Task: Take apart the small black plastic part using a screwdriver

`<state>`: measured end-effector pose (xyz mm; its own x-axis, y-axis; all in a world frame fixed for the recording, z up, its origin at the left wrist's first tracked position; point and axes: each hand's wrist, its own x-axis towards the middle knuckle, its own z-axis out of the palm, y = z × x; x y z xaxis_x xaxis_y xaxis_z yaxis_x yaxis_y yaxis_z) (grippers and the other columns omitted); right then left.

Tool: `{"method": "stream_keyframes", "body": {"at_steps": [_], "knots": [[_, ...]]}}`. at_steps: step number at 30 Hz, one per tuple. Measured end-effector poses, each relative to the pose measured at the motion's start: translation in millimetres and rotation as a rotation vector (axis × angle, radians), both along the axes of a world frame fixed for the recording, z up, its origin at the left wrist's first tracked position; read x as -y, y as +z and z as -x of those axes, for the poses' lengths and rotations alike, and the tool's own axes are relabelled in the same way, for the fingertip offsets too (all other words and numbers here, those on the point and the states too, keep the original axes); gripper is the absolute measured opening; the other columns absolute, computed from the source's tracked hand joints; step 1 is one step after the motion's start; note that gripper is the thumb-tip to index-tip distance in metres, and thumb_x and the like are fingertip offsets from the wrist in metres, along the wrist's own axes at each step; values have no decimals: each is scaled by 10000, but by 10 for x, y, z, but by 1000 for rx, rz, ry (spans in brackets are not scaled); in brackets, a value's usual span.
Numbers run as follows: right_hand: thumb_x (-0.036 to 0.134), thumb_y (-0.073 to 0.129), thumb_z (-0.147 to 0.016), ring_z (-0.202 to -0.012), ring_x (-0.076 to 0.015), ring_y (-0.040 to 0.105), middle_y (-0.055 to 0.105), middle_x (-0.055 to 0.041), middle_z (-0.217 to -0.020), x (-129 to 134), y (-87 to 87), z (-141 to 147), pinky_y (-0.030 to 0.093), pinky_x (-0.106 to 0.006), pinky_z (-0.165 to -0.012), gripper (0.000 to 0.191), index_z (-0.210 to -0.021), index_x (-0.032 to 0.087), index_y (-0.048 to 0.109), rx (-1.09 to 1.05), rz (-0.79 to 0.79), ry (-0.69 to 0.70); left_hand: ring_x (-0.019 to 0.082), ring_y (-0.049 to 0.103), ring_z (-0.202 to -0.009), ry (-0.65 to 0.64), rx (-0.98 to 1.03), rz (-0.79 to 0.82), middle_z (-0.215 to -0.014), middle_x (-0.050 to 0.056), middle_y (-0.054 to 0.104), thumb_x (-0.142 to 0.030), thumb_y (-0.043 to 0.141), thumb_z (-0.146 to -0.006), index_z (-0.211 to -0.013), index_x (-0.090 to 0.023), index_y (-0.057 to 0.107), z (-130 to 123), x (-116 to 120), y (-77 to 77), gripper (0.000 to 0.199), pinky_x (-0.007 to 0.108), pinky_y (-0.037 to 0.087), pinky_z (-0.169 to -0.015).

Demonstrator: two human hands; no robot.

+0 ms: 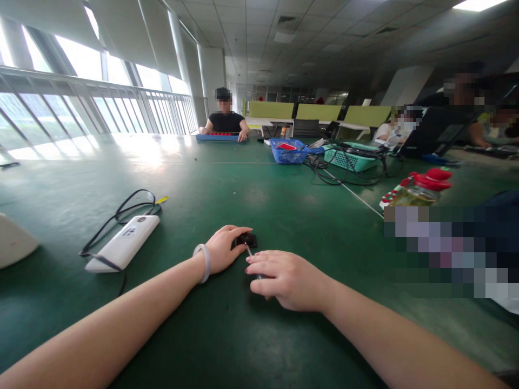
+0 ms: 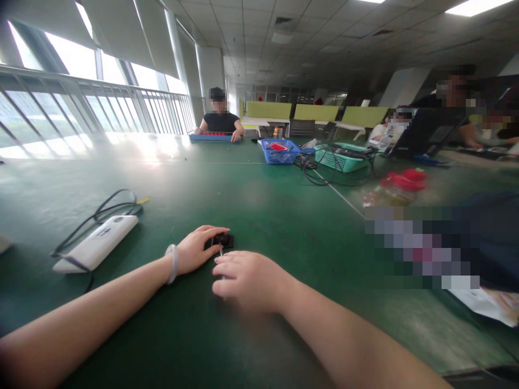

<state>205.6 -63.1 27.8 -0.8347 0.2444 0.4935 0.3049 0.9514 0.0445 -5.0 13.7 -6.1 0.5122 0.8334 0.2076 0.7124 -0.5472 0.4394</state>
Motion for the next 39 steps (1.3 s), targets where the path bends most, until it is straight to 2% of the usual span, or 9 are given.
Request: {"method": "stream_keyframes", "body": {"at_steps": [4,7,10,13,17,21,33,36,39], "knots": [[89,499,-836,-1082,-206,644,717,-92,-1064,-40,-12,-35,514,-347,-958,193,-851,167,675,-141,59,-47,233,545,-1128,-9,2,1,-1177,68,624,-254,568,-829,-1272,-248,550,-1,8,3,443,393,414,-1022],[71,498,-840,-1081,-194,646,706,-91,-1093,-90,-18,-72,535,-344,-928,209,-853,194,667,-323,180,-144,238,532,-1150,-42,-4,2,-1199,74,616,-284,569,-839,-1283,-232,527,-15,33,21,449,401,401,-1031],[107,561,-850,-999,-184,681,726,-77,-1005,-135,-12,-119,555,-342,-890,136,-850,209,650,-580,354,-222,245,519,-1168,-65,-17,-4,-1216,85,607,-296,575,-839,-1258,-212,534,-27,53,32,430,407,385,-1045],[142,605,-841,-940,-195,698,730,-75,-934,-135,5,-147,567,-353,-856,77,-875,203,635,-721,425,-200,242,520,-1164,-66,-22,-1,-1202,81,612,-292,572,-842,-1231,-216,547,-28,60,33,397,405,386,-1040],[160,617,-835,-908,-185,703,733,-75,-925,-88,22,-128,575,-326,-825,75,-898,197,632,-591,424,-114,236,528,-1150,-67,-28,-1,-1177,71,620,-304,570,-844,-1210,-231,560,-26,57,32,373,398,394,-1031],[160,612,-840,-926,-176,701,734,-87,-965,-66,16,-100,570,-316,-845,76,-907,190,631,-478,393,-107,236,522,-1159,-61,-31,0,-1177,65,624,-291,572,-839,-1208,-235,559,-26,45,30,374,401,391,-1035],[174,594,-852,-923,-171,699,734,-71,-946,-101,7,-120,569,-317,-841,57,-893,202,624,-516,410,-149,238,524,-1152,-69,-37,0,-1179,66,627,-307,563,-848,-1209,-237,565,-22,26,10,369,407,393,-1028],[137,571,-848,-948,-168,692,733,-71,-977,-66,25,-88,560,-306,-861,96,-891,201,628,-378,340,-134,242,527,-1153,-59,-29,-3,-1182,68,623,-305,570,-839,-1214,-237,563,-22,28,5,381,411,397,-1030],[91,512,-835,-966,-174,683,733,-72,-983,-15,53,-44,553,-309,-870,165,-871,190,639,-229,183,-78,240,533,-1145,-49,-17,-7,-1181,64,620,-287,574,-831,-1218,-240,562,-23,30,-3,391,405,402,-1031]]}}
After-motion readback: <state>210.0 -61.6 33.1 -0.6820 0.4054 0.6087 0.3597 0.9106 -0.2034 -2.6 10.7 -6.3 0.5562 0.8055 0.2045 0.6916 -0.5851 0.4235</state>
